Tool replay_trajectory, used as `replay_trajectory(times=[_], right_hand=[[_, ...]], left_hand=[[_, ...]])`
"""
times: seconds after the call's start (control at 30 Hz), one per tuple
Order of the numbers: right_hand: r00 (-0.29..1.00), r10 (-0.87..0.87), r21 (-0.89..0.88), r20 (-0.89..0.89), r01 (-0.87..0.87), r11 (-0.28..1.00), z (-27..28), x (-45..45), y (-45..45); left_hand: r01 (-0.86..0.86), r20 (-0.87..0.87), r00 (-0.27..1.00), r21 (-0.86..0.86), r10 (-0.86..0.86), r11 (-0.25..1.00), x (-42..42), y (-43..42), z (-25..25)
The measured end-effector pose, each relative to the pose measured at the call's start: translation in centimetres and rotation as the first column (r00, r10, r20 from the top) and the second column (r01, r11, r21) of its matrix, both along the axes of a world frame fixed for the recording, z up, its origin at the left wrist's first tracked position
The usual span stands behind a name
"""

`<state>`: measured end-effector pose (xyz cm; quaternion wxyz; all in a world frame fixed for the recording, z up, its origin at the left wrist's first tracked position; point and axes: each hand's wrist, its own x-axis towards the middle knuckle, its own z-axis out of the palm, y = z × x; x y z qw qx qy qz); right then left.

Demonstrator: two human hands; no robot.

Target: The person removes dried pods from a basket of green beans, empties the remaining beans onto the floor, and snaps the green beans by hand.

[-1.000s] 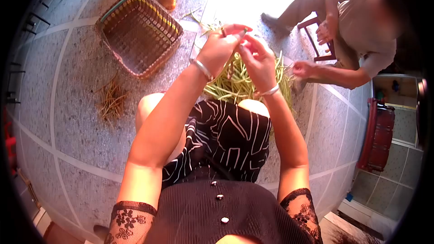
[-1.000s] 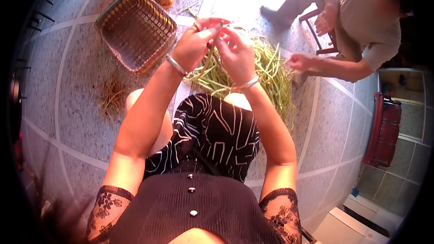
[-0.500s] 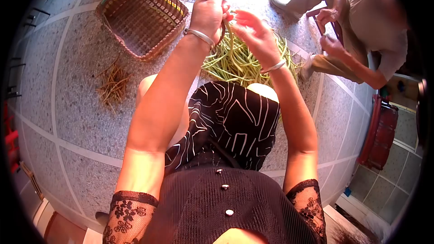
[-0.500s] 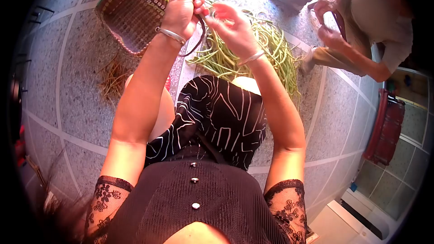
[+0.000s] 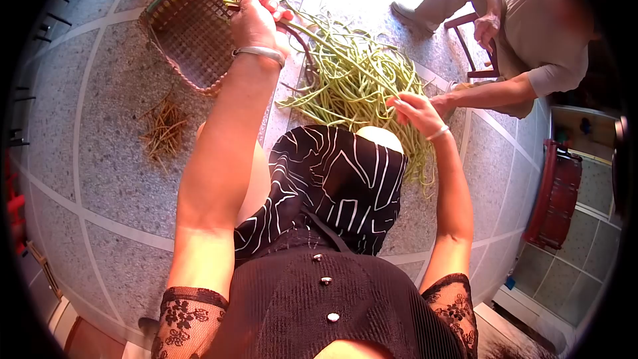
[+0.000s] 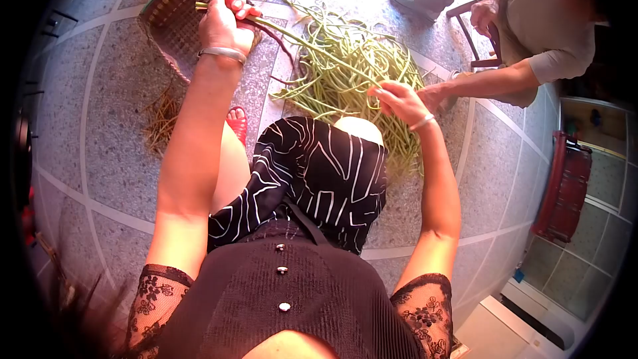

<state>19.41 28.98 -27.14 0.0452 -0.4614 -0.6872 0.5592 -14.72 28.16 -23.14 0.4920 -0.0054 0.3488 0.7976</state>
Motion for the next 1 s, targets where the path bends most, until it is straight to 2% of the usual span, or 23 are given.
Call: replay_trajectory(times=[0.1,0.17,0.23,0.27,0.37,0.4,0.5,0.57,0.67,0.7,0.77,0.8,0.83,0.9,1.0], right_hand=[[0.981,0.170,-0.173,-0.090,-0.183,0.968,-0.1,3.5,1.0],[0.983,0.138,-0.232,-0.121,-0.163,0.959,-0.3,5.1,0.4],[0.996,-0.050,-0.221,-0.076,0.032,0.975,1.9,3.9,-2.3],[0.994,0.024,-0.200,-0.104,-0.045,0.979,2.5,3.8,-2.2],[0.996,-0.031,-0.053,0.085,0.036,0.998,1.8,4.0,-1.9],[0.989,-0.120,0.073,0.080,0.115,0.991,1.3,3.8,-2.9],[0.954,-0.280,0.072,-0.106,0.288,0.955,1.4,3.0,-3.9],[0.943,-0.264,-0.004,-0.202,0.268,0.963,2.3,2.8,-4.1],[0.912,-0.301,-0.123,-0.279,0.277,0.953,3.4,2.2,-4.3],[0.889,-0.341,-0.172,-0.306,0.301,0.938,3.6,1.9,-4.4],[0.837,-0.420,-0.269,-0.352,0.339,0.902,4.1,1.2,-4.5],[0.833,-0.402,-0.274,-0.381,0.313,0.909,4.3,0.7,-4.5],[0.853,-0.370,-0.219,-0.367,0.307,0.926,4.6,-0.1,-4.5],[0.891,-0.305,-0.112,-0.336,0.284,0.952,5.3,-2.2,-4.6],[0.907,-0.225,0.015,-0.357,0.246,0.969,6.1,-5.4,-4.6]], left_hand=[[0.001,0.012,1.000,-0.019,0.000,1.000,-0.3,0.2,-0.5],[0.028,0.024,0.999,-0.018,-0.027,0.999,-0.3,0.3,-0.9],[0.025,0.025,0.999,-0.019,-0.024,1.000,-0.1,0.2,-0.6],[0.023,0.026,0.999,-0.004,-0.023,1.000,-0.2,0.2,-0.9],[0.008,-0.008,1.000,-0.004,-0.008,1.000,-0.6,0.4,-1.3],[0.007,-0.012,1.000,-0.008,-0.007,1.000,-0.7,0.4,-1.4],[-0.015,-0.025,1.000,0.000,0.015,1.000,-1.1,0.3,-1.3],[-0.052,-0.093,0.994,-0.036,0.048,0.998,-0.6,-0.1,-0.8],[-0.120,-0.328,0.939,-0.030,0.104,0.992,0.0,0.0,-0.2],[-0.121,-0.416,0.903,0.001,0.110,0.993,0.5,0.0,0.0],[0.020,-0.666,0.745,-0.007,-0.020,1.000,1.7,0.0,-0.2],[0.194,-0.734,0.665,-0.010,-0.139,0.981,2.6,-0.4,0.0],[0.359,-0.794,0.559,-0.029,-0.240,0.933,3.7,-1.0,0.3],[0.548,-0.827,0.311,-0.247,-0.468,0.800,5.6,-1.6,0.2],[0.723,-0.853,0.005,-0.358,-0.521,0.591,8.0,-1.8,-1.3]])
